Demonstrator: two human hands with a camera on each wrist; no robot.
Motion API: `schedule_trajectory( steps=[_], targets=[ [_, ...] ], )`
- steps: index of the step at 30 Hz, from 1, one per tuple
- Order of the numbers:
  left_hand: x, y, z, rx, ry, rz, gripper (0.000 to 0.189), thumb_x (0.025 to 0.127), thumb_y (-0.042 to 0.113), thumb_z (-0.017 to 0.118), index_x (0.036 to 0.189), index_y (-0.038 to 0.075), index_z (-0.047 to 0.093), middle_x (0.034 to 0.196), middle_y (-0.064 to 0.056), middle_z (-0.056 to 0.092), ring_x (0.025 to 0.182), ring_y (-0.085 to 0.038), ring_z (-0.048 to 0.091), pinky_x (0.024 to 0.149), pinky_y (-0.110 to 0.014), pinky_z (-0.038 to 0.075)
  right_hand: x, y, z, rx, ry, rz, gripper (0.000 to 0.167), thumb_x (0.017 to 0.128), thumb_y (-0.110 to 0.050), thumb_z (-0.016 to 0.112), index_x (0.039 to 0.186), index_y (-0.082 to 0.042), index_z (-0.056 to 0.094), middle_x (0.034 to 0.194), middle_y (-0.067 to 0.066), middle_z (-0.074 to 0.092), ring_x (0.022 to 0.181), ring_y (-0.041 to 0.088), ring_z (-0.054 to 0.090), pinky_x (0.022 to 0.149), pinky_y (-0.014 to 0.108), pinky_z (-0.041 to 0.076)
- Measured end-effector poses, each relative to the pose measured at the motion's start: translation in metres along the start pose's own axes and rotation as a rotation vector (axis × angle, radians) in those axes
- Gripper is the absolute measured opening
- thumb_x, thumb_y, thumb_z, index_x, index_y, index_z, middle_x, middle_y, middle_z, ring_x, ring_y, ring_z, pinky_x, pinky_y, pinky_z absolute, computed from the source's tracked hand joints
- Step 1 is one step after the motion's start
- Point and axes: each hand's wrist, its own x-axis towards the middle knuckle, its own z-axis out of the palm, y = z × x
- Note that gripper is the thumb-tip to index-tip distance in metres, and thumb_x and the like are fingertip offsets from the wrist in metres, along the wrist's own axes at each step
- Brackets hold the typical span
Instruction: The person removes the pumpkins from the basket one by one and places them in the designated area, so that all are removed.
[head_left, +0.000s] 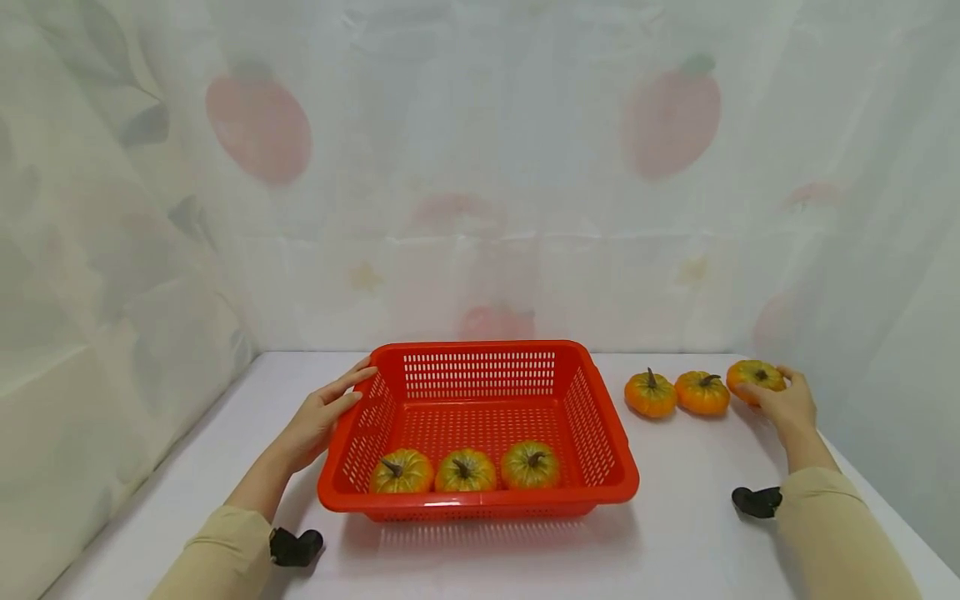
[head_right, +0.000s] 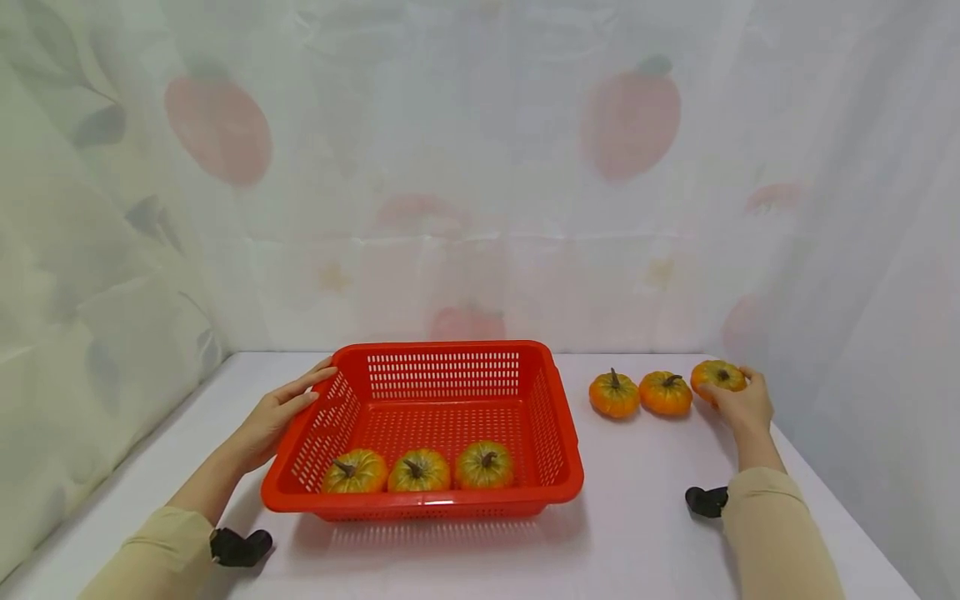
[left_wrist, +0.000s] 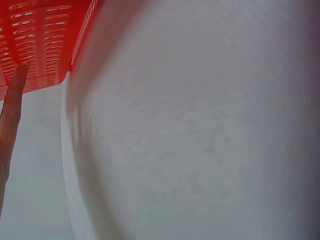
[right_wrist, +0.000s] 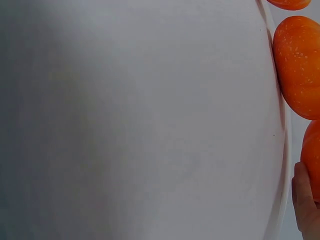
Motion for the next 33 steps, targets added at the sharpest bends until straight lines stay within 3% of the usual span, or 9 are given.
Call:
schedule_trajectory(
  steps=[12,33],
  targets=[
    [0.0004,0.0018,0.0006,0.006,0.001,-0.008,0.053,0.105,0.028,0.046,0.155,0.016,0.032,0.17,0.002,0.007,0.118,0.01,0.055,0.089,-0.023,0.058,-0.001,0.0049,-0.0009,0.009,-0.037,0.05,0.091,0.096,-0.035,0.057,0.156,0.004,0.001,0.162,0.033,0.005,0.148,0.05,0.016,0.123,0.056,0.024],
    [0.0001,0.0006,0.0005,0.0,0.003,-0.007,0.052,0.105,0.029,0.046,0.155,0.017,0.033,0.169,0.003,0.008,0.118,0.009,0.056,0.088,-0.024,0.059,-0.0002,0.008,-0.0027,-0.067,-0.098,0.051,0.091,0.096,-0.038,0.053,0.154,0.008,0.0,0.159,0.037,0.005,0.144,0.053,0.018,0.121,0.059,0.025]
  ],
)
